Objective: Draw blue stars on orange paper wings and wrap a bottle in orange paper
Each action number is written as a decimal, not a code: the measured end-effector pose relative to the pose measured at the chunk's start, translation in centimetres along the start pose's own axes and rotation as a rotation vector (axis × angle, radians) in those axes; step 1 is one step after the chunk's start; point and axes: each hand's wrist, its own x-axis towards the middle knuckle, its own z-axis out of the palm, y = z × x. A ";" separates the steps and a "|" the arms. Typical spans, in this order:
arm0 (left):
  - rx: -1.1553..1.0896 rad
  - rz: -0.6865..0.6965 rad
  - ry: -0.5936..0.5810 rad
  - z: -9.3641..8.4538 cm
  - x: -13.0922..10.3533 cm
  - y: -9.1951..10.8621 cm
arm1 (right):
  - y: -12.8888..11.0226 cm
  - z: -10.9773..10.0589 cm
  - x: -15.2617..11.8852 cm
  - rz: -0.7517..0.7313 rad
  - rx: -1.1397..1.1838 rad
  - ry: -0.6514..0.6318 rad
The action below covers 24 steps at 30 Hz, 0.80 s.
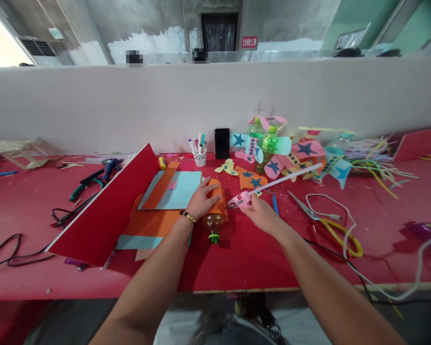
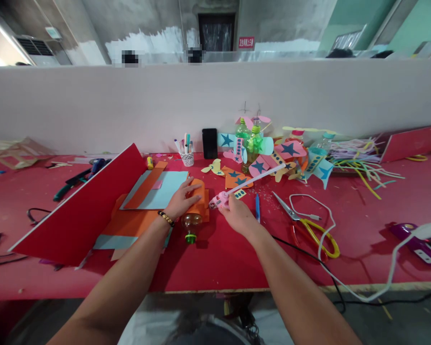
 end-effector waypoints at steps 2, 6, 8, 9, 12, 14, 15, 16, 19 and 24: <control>-0.001 0.002 0.001 0.0 0.0 0.0 | -0.1 -0.1 -0.5 0.014 -0.009 -0.019; -0.005 0.007 0.003 0.1 0.0 -0.1 | -0.2 -0.2 -1.4 0.030 -0.008 -0.048; -0.006 0.005 0.003 0.1 0.0 -0.1 | -0.1 -0.2 -1.8 0.026 -0.003 -0.052; -0.006 0.004 0.003 0.0 0.0 -0.1 | -0.1 -0.1 -2.0 0.020 -0.003 -0.052; -0.005 0.001 0.003 0.0 0.0 -0.1 | 0.0 -0.1 -2.7 0.001 -0.014 -0.048; -0.005 0.000 0.003 0.0 0.0 -0.1 | 0.0 -0.2 -3.1 -0.004 -0.019 -0.048; -0.005 0.000 0.003 0.0 0.0 -0.1 | 0.0 -0.2 -3.3 -0.006 -0.017 -0.048; -0.005 -0.001 0.003 0.1 0.0 -0.1 | 0.0 -0.3 -3.5 -0.005 -0.014 -0.048; -0.006 -0.001 0.003 0.1 0.0 -0.1 | 0.1 -0.4 -3.9 -0.003 -0.002 -0.048; -0.010 0.003 0.004 0.1 0.0 -0.2 | 0.7 -0.3 -4.0 -0.011 0.096 -0.031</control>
